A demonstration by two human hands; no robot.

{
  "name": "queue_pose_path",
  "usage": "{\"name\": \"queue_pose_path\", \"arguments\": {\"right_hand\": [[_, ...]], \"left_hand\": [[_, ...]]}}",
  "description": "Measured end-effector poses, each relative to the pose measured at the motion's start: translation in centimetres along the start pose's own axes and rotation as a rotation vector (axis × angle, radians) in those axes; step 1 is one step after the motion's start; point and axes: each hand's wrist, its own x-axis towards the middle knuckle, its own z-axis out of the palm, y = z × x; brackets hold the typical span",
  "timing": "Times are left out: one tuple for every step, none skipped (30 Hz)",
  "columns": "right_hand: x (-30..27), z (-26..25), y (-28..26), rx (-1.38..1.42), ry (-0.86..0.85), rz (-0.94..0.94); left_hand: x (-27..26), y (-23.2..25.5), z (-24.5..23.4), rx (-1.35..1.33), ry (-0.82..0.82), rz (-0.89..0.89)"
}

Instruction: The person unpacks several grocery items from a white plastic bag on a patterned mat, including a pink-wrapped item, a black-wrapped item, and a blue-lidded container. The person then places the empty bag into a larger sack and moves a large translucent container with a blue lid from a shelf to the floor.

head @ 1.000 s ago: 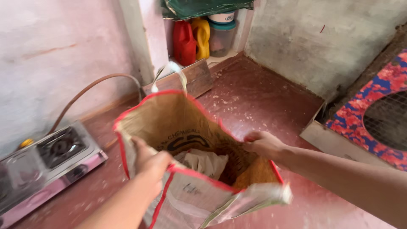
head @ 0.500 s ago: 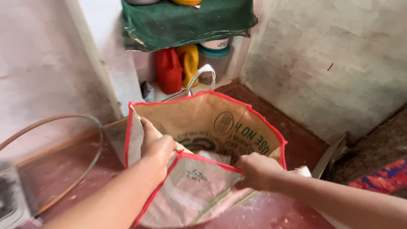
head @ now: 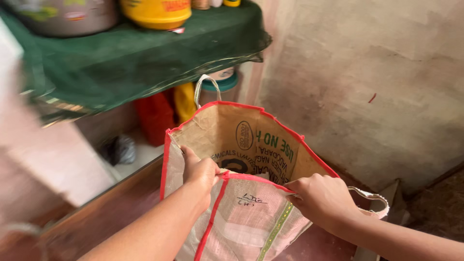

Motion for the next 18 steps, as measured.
{"name": "queue_pose_path", "arguments": {"right_hand": [[0.9,-0.1,1.1,-0.006,-0.005,0.02],[1.8,-0.2,2.2,-0.013,-0.01,0.039],[2.8,-0.2,3.3,-0.036,-0.002,0.048],[3.6,-0.1,4.5,-0.059,0.006,0.056],[4.6,0.0,5.8,-0.082,0.014,0.061],[5.5,0.1,7.1,-0.091,0.019,0.089],[6.6,0.2,8.2,-0.097,0.03,0.111],[7.8,0.5,9.3,-0.102,0.04,0.133],[8.9,0.8,10.3,-0.127,0.047,0.147],[10.3,1.1,11.5,-0.152,0.054,0.161],[10.8,1.6,13.1,-0.188,0.044,0.183],[11.0,2.2,14.6,-0.156,0.041,0.178],[12.1,2.6,16.0,-0.124,0.062,0.17],[13.3,3.0,17.4,-0.093,0.082,0.163],[15.1,3.1,18.7,-0.1,0.099,0.174],[16.9,3.3,20.1,-0.108,0.115,0.185],[17.0,4.3,21.5,-0.12,0.096,0.207],[17.2,5.5,22.8,-0.142,0.082,0.232]], "left_hand": [[0.9,0.4,1.4,0.0,-0.015,-0.008],[1.8,0.8,2.9,0.001,-0.03,-0.016],[2.8,1.3,4.3,0.0,-0.043,-0.02],[3.8,1.6,5.6,0.006,-0.066,-0.011],[4.7,1.9,6.9,0.011,-0.084,-0.002],[5.6,2.2,8.2,0.016,-0.103,0.007],[6.6,2.6,9.6,0.016,-0.111,-0.012],[7.5,2.9,11.1,0.016,-0.118,-0.031],[8.2,2.8,12.5,0.021,-0.129,-0.065],[9.3,3.1,13.7,0.037,-0.131,-0.054],[10.2,2.9,15.3,0.049,-0.144,-0.06],[10.9,2.3,16.8,0.061,-0.158,-0.066],[11.8,2.0,18.4,0.097,-0.167,-0.006],[12.6,1.8,20.0,0.132,-0.176,0.055],[13.5,2.1,21.2,0.171,-0.175,0.125],[14.7,2.7,22.5,0.223,-0.185,0.195],[15.4,2.3,23.9,0.277,-0.207,0.231],[16.0,1.4,25.5,0.33,-0.231,0.268]]}}
